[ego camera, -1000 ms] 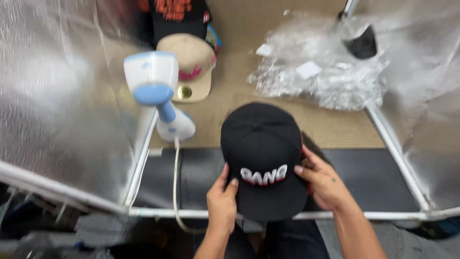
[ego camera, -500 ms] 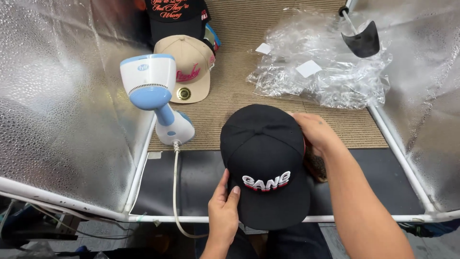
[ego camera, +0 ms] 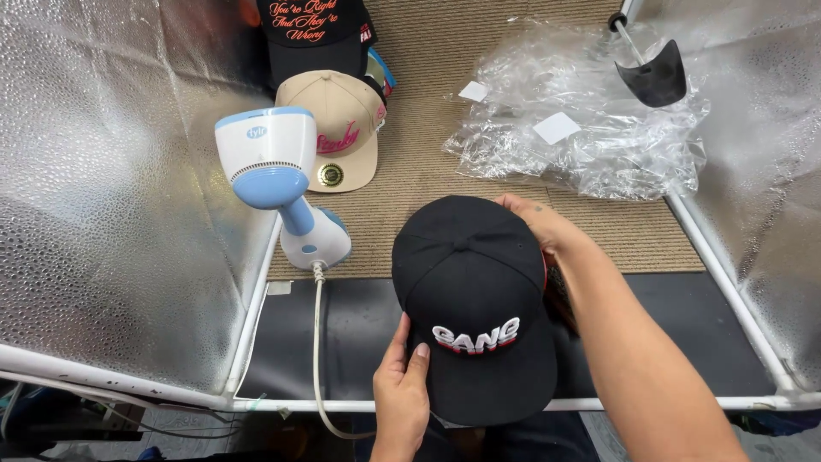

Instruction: The person cleans a black baseball cap by first brushing the inside and then the outside with a wooden brush. They then use a handheld garment steamer to steam the cap, focusing on the front and sides.

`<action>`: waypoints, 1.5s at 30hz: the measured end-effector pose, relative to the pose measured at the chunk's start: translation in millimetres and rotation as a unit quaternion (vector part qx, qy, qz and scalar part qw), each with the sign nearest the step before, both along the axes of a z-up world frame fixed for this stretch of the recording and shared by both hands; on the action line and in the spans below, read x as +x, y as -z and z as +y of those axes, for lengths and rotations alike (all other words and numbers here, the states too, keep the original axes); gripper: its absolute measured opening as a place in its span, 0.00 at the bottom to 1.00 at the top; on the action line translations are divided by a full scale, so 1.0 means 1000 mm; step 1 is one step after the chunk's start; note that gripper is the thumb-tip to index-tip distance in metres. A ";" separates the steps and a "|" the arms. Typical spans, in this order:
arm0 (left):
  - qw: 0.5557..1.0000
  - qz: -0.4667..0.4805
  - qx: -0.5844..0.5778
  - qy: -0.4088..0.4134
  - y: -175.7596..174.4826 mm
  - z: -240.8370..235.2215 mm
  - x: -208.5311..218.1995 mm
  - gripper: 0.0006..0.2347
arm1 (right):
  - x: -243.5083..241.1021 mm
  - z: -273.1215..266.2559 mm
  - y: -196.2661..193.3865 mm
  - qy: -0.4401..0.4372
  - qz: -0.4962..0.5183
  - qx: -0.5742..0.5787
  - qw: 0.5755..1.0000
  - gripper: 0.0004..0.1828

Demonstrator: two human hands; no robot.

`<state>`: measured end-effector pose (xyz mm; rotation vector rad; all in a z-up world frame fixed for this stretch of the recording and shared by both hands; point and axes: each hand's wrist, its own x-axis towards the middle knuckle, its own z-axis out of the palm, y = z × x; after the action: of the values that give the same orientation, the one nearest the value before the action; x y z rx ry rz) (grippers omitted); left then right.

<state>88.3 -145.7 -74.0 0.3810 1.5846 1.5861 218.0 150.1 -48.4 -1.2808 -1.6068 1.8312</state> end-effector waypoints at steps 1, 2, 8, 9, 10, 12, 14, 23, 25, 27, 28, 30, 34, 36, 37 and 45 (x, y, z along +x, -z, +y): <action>1.000 0.001 0.001 -0.003 0.001 0.000 -0.001 0.25 | -0.002 -0.006 -0.009 -0.003 0.001 0.001 1.000 0.09; 1.000 0.000 -0.003 -0.003 0.003 0.000 -0.001 0.25 | -0.004 -0.012 -0.019 0.008 -0.016 -0.013 1.000 0.08; 1.000 -0.002 0.001 0.001 0.002 0.004 0.003 0.24 | -0.005 0.001 -0.011 0.061 -0.080 0.021 0.995 0.04; 1.000 0.000 -0.009 0.006 0.003 0.003 0.005 0.24 | -0.006 -0.005 -0.014 0.063 -0.102 0.041 0.992 0.07; 1.000 0.000 -0.009 0.005 0.002 0.001 0.005 0.24 | -0.009 0.012 0.004 0.062 -0.103 0.041 0.992 0.07; 1.000 -0.017 -0.008 0.000 0.000 0.004 0.005 0.24 | -0.011 0.048 0.037 -0.027 -0.253 0.153 0.955 0.03; 1.000 -0.025 -0.010 0.000 -0.003 0.004 0.007 0.24 | -0.005 0.049 0.044 -0.022 -0.152 0.126 0.980 0.06; 0.999 -0.029 0.000 -0.017 0.003 0.003 0.007 0.24 | -0.010 0.046 0.032 -0.056 -0.140 0.177 0.973 0.11; 1.000 -0.012 0.000 -0.019 0.007 0.003 0.006 0.24 | -0.017 0.022 -0.012 -0.052 -0.235 0.227 0.944 0.17; 1.000 0.002 -0.027 -0.016 0.004 0.003 0.005 0.24 | -0.029 -0.012 -0.073 -0.004 -0.224 0.020 0.974 0.33; 1.000 0.002 -0.026 -0.018 0.003 0.005 0.005 0.24 | -0.034 -0.007 -0.078 -0.005 -0.223 0.022 0.974 0.33; 1.000 0.002 -0.013 -0.015 0.004 0.004 0.006 0.23 | -0.042 -0.002 -0.080 -0.132 -0.278 0.096 0.947 0.45; 1.000 -0.011 0.001 -0.024 0.012 0.006 0.004 0.24 | -0.051 0.024 -0.035 -0.152 -0.284 0.067 0.944 0.40; 0.999 -0.026 0.008 -0.026 0.010 0.008 0.005 0.24 | -0.047 0.089 0.044 -0.318 -0.339 0.398 0.791 0.31; 0.999 -0.026 0.009 -0.028 0.008 0.007 0.007 0.24 | -0.038 0.084 0.042 -0.320 -0.339 0.399 0.790 0.31; 0.980 -0.112 0.092 -0.138 0.042 0.011 0.018 0.24 | -0.044 0.033 0.009 -0.067 -0.111 0.155 0.979 0.16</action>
<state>106.4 -135.2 -115.8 0.0751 1.3650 1.9219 174.4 182.9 -57.6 -1.2945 -2.0483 1.4693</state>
